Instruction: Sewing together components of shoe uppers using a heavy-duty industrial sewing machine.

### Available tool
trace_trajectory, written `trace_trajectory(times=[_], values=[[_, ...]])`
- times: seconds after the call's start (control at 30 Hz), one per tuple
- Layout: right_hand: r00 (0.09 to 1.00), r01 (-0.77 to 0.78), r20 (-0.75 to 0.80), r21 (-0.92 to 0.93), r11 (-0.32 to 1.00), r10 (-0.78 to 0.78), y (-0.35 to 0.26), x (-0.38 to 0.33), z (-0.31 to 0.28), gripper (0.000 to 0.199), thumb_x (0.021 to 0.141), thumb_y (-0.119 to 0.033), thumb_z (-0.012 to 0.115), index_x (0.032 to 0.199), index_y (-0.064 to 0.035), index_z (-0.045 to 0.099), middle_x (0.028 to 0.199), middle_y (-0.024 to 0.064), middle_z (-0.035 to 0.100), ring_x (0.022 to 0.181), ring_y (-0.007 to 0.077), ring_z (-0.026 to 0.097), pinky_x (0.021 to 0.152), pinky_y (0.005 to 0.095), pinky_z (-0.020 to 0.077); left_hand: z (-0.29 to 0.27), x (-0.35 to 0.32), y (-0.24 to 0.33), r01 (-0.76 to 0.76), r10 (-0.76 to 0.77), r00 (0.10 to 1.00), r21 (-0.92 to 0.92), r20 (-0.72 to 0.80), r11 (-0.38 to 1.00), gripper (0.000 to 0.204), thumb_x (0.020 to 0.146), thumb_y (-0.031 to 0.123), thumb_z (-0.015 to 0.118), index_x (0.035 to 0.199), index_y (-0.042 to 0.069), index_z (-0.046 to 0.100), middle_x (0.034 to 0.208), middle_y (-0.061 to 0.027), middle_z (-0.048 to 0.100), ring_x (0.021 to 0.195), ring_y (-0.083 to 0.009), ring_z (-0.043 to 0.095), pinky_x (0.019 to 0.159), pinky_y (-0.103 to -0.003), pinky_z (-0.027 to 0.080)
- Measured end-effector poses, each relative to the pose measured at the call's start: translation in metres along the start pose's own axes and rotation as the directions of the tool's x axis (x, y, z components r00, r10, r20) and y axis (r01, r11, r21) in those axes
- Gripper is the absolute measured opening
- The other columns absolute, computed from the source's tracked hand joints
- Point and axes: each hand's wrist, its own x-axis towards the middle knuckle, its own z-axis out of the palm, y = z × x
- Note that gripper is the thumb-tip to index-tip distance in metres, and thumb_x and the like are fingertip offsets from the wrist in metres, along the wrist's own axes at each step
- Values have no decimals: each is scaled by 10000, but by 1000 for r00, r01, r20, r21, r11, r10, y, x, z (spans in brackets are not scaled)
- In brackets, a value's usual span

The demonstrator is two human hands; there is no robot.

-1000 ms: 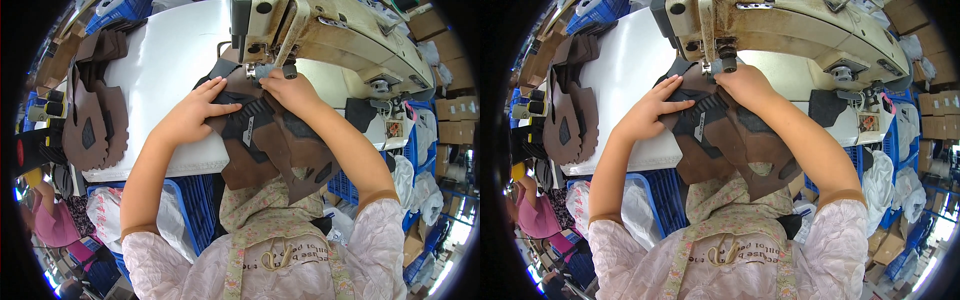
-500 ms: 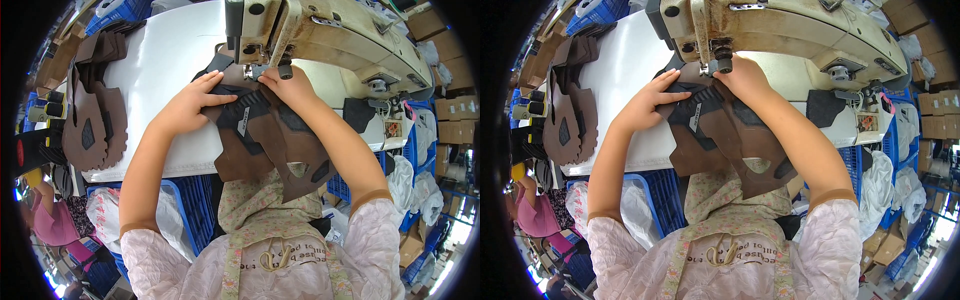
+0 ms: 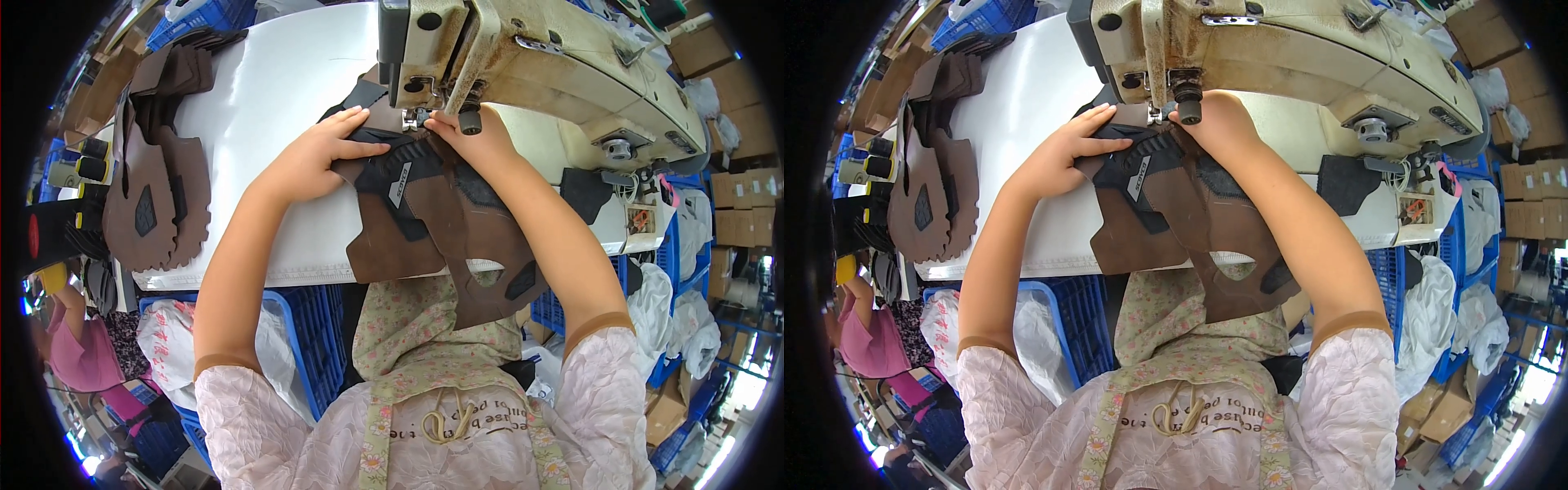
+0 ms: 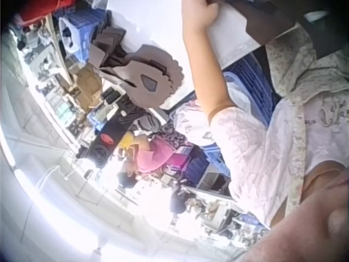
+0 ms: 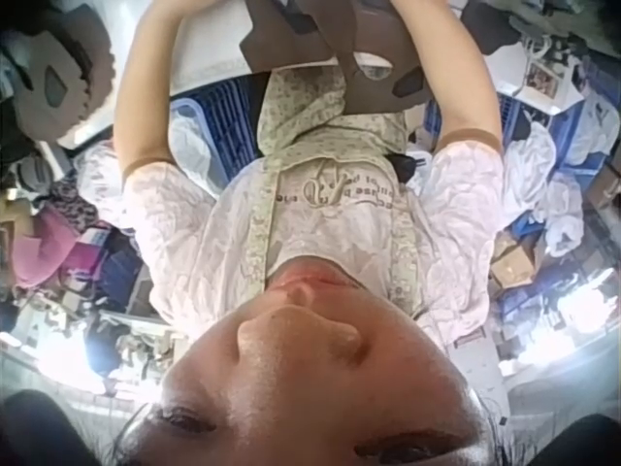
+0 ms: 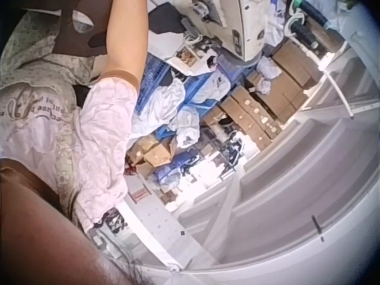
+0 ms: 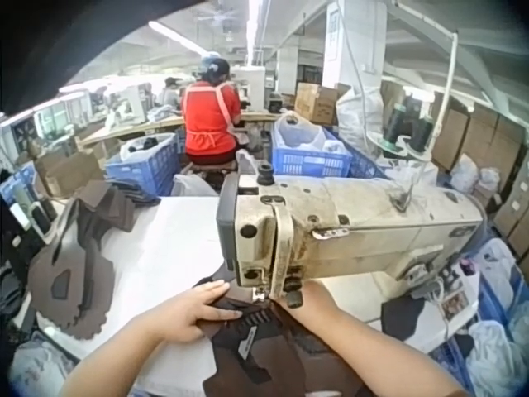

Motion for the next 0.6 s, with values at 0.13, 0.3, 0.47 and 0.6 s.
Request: trace_trajectory(times=[0.13, 0.3, 0.47, 0.6], values=[[1000, 6, -12, 31, 999, -6, 1, -1, 1, 343, 799, -377, 732, 726, -44, 695, 720, 179, 658, 738, 364, 652, 647, 440, 498, 4, -4, -6, -28, 28, 999, -1, -22, 1000, 725, 619, -114, 550, 1260, 199, 682, 1505, -231, 407, 1428, -372, 341, 1171, -428, 274], [985, -12, 173, -97, 995, 28, -13, -3, -16, 216, 859, -310, 718, 978, -133, 757, 913, 124, 730, 856, 292, 703, 754, 350, 548, 3, -23, 21, 43, -30, 992, 99, -121, 994, 591, 673, -67, 577, 1230, 102, 680, 1482, -228, 425, 1411, -392, 348, 1162, -415, 288], [976, 139, 178, -55, 989, -127, 2, -10, -31, 192, 869, -259, 697, 1021, -155, 751, 959, 128, 729, 877, 297, 701, 772, 380, 549, 9, -41, 82, 543, -558, 769, -141, -311, 828, 431, 822, 288, 740, 1199, 91, 673, 837, -154, 707, 766, -309, 681, 702, -397, 532], [974, 196, 134, -110, 974, -181, -11, -10, -34, 210, 801, -266, 731, 935, -104, 712, 815, 158, 660, 795, 355, 641, 694, 445, 506, 26, -26, 59, 544, -588, 708, -227, -392, 807, 503, 854, 246, 747, 1304, 76, 603, 997, -160, 714, 795, -239, 675, 758, -322, 520]])
